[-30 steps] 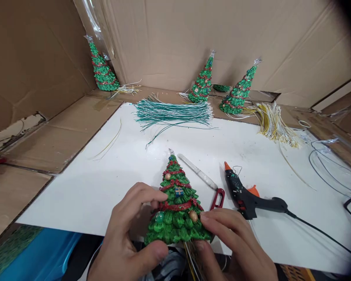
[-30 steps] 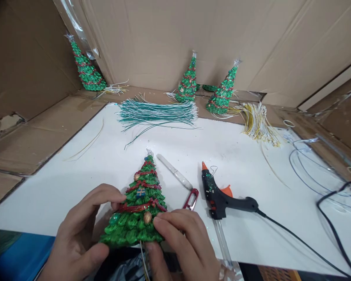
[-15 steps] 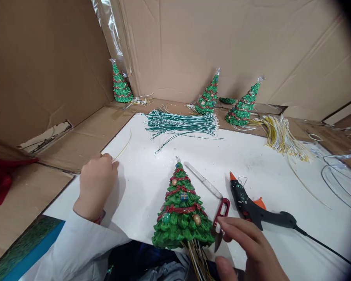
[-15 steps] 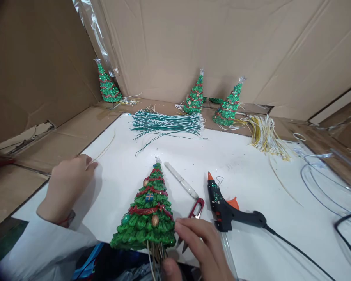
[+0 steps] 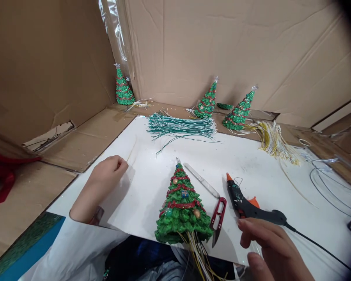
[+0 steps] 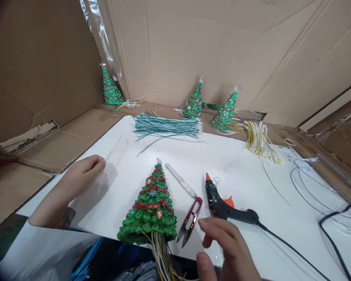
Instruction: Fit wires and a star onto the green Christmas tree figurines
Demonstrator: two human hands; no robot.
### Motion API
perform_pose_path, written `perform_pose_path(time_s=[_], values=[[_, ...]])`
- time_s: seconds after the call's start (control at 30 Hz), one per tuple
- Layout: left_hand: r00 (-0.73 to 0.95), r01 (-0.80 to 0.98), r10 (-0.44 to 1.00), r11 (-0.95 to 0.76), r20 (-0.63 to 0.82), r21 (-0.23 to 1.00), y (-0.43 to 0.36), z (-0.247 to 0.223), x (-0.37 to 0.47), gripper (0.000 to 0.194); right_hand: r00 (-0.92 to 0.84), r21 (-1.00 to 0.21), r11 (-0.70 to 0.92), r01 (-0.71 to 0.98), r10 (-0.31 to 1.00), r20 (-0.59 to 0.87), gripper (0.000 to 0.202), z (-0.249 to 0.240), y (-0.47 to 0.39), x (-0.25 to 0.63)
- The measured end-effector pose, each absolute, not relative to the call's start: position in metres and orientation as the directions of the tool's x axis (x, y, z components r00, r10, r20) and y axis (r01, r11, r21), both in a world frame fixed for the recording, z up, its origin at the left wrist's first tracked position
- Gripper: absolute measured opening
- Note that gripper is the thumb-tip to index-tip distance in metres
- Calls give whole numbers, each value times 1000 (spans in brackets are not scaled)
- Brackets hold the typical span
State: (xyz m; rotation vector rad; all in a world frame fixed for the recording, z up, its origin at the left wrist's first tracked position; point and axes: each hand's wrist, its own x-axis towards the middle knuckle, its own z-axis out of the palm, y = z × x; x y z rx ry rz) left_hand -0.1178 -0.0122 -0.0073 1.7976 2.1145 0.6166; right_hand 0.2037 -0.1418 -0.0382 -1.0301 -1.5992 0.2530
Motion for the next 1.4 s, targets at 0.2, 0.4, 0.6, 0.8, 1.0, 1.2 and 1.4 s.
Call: perform_pose_path(time_s=[0.2,0.4,0.6,0.8,1.0,1.2,1.4], values=[[117,536,992,-15,-57,844,-33,10,-81,33,213,-736,541,407,727,653,22,-31,-141,196],[401,-174,906,216,-132,961,-59,25,-60,33,142,-741,530,411,766,627,20,-30,-143,187],[373,-503,918,321,-134,802,-69,28,-43,38,274,-799,478,364,765,583,15,-28,-142,164],[376,-448,924,245,-68,860,-70,25,-32,20,-18,-727,539,425,808,589,22,-28,-136,182],[310,-373,951,135,-14,918,-71,18,-29,11,211,-808,482,338,798,564,17,-31,-139,173],[366,-322,922,-1,125,947,-82,24,-17,9,-155,-693,636,340,764,626,21,-12,-126,177],[335,-188,918,-156,213,970,-93,30,-6,9,-99,-695,618,367,769,631,13,-8,-124,154]])
